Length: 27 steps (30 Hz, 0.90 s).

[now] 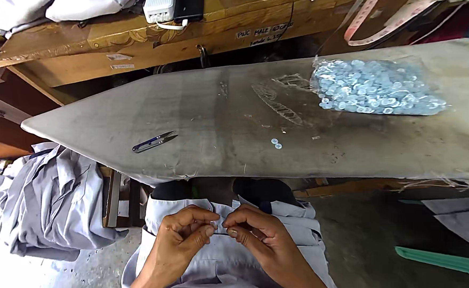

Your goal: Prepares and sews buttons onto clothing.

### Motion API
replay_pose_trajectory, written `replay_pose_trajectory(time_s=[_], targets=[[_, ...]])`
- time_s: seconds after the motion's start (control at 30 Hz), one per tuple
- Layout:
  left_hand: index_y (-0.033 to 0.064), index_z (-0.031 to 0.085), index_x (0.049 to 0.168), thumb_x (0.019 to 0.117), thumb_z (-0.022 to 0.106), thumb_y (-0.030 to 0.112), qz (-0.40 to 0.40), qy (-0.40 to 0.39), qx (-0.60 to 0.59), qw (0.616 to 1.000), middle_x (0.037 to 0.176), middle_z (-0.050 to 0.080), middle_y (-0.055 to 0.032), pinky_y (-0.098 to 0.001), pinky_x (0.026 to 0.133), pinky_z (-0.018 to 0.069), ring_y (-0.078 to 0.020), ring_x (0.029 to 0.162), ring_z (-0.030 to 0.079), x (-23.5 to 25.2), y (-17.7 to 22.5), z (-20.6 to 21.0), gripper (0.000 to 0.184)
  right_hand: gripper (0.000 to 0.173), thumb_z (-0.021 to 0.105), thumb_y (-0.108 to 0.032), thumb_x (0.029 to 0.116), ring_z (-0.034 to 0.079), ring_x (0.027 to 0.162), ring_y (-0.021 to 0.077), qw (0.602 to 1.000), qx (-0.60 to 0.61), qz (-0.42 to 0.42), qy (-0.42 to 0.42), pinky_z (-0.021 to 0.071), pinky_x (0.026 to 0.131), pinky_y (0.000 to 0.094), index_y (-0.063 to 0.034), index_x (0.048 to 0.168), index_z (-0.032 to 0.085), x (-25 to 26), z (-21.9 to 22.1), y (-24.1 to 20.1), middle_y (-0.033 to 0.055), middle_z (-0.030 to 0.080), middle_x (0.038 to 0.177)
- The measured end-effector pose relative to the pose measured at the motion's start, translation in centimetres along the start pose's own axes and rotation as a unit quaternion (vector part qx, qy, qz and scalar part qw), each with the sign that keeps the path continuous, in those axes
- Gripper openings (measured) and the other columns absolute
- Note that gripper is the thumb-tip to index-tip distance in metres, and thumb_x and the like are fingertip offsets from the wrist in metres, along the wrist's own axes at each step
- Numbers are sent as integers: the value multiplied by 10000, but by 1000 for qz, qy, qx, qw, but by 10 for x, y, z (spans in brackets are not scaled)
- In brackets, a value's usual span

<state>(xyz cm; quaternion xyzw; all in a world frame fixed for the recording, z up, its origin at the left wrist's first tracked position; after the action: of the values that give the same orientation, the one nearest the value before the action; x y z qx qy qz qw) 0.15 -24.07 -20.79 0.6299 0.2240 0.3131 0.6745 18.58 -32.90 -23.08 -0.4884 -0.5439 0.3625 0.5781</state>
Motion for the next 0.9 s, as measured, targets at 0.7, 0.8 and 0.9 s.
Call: replay_pose_trajectory(time_s=[0.7,0.8,0.9], targets=[[-1,765,1035,888,777,70,53,54,79,994,967,704,-59,-196,713,600,-77,798,676,8,-10,14,163,191,653,-28,971,750,788,126,992,93,56,63,650,720,265,-27,1147,578,0,15,-7,41,744,919],[22,768,1020,888,784,119,79,62,130,986,919,685,-26,-156,664,557,-34,749,631,11,-10,16,165,215,605,-5,993,759,813,133,988,114,83,59,656,748,283,-31,1199,549,0,15,-10,37,747,948],[55,777,1000,890,793,157,103,61,171,978,903,659,-1,-132,666,525,-14,771,603,12,-10,17,151,245,587,3,1001,764,838,161,982,147,112,45,663,767,318,-32,1235,522,0,13,-11,52,740,973]])
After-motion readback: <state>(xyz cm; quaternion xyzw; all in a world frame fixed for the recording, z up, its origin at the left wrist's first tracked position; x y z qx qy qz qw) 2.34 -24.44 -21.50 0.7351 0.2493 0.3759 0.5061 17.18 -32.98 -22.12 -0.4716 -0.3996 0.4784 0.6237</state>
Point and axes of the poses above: each hand's wrist, its own x-axis towards the middle knuckle, its own z-axis out of the palm, y = z × x, the point moved 3 cm from there along x, towards the middle knuckle
